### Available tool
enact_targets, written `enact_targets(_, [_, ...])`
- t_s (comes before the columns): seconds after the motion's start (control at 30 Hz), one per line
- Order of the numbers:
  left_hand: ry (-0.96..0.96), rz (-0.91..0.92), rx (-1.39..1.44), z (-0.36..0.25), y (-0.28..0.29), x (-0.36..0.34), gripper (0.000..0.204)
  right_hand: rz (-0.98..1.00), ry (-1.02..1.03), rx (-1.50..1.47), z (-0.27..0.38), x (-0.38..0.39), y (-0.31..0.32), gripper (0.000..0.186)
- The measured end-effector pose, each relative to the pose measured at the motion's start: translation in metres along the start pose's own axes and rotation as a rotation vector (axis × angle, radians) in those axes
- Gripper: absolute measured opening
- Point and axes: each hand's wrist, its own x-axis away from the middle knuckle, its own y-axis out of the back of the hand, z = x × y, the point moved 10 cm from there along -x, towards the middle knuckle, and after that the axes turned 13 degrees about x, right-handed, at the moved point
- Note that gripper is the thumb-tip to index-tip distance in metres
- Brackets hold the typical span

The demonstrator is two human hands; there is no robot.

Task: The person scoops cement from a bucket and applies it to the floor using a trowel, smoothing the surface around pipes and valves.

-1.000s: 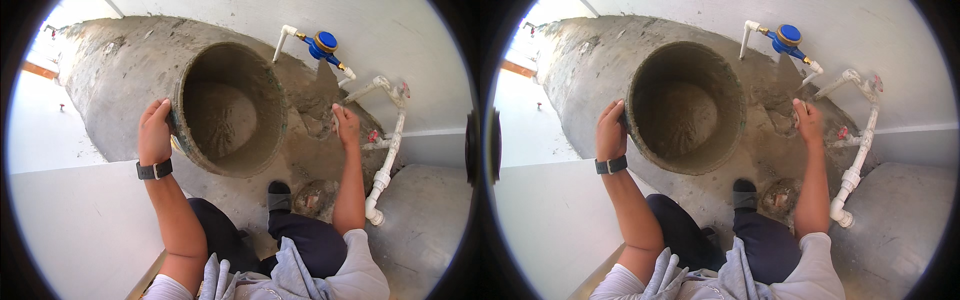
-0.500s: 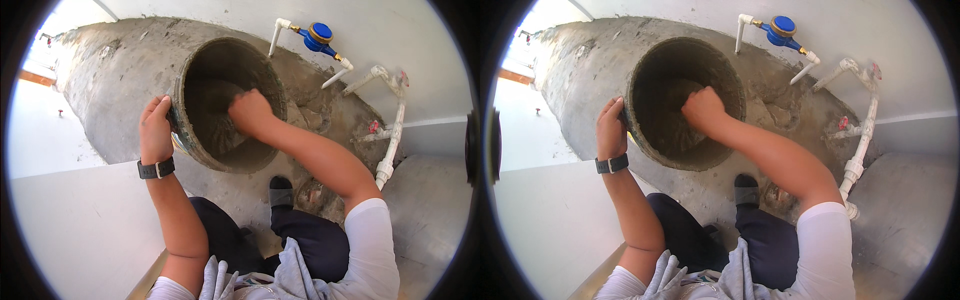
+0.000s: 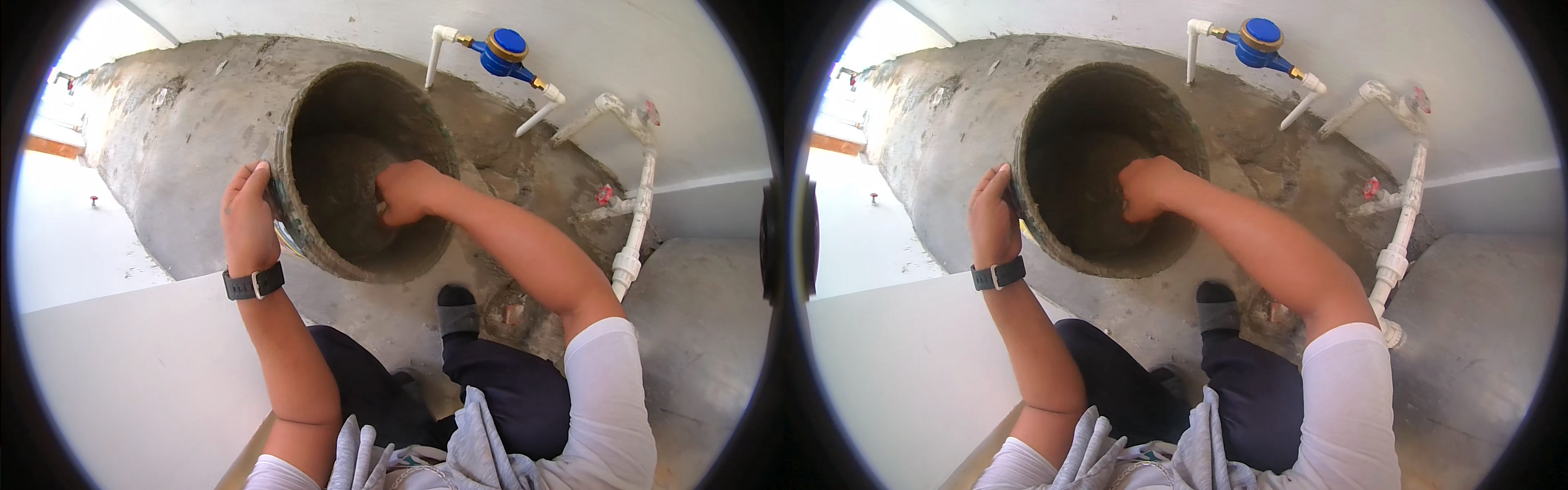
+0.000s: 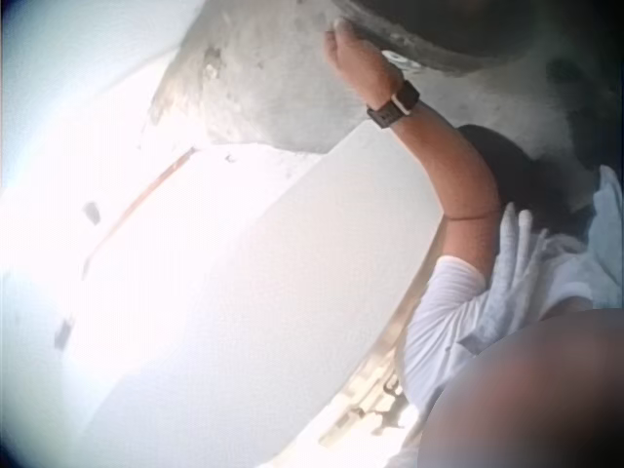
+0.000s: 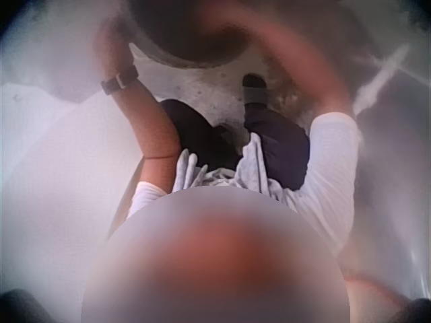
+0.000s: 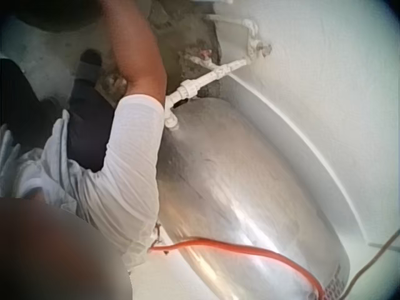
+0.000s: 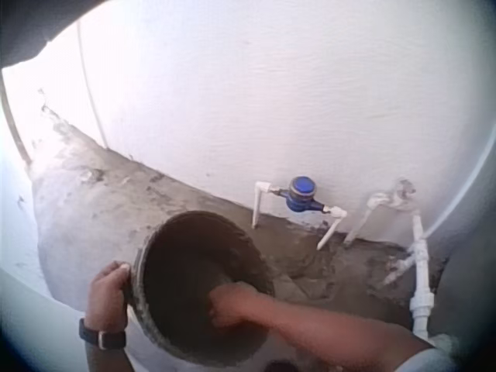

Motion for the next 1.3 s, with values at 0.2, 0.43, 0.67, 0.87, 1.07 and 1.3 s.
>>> enact_targets(0.2, [-0.005, 0.027, 0.004, 0.004, -0.010, 0.003, 0.021, -0.034, -0.057, -0.098, -0.031, 0.026, 0.013, 0.042])
enact_targets(0.43, [-0.015, -0.043, 0.001, 0.004, -0.011, -0.001, 0.021, -0.184, -0.167, -0.271, -0.096, 0.075, 0.063, 0.045])
enact_targets(0.67, [-0.055, -0.147, 0.059, 0.001, 0.014, -0.012, 0.021, -0.254, -0.487, -0.587, -0.203, 0.150, 0.047, 0.042])
enact_targets(0.87, [0.070, -0.060, 0.174, 0.004, 0.026, -0.022, 0.044, -0.318, -0.788, -0.653, -0.274, 0.174, -0.037, 0.039])
enact_targets(1.07, [0.001, -0.021, 0.174, -0.009, 0.021, -0.016, 0.037, -0.340, -0.935, -0.213, -0.294, 0.130, -0.099, 0.033])
enact_targets(1.3, [0.020, -0.011, 0.168, -0.012, 0.022, -0.015, 0.034, -0.458, -0.965, 0.032, -0.266, 0.119, -0.147, 0.034])
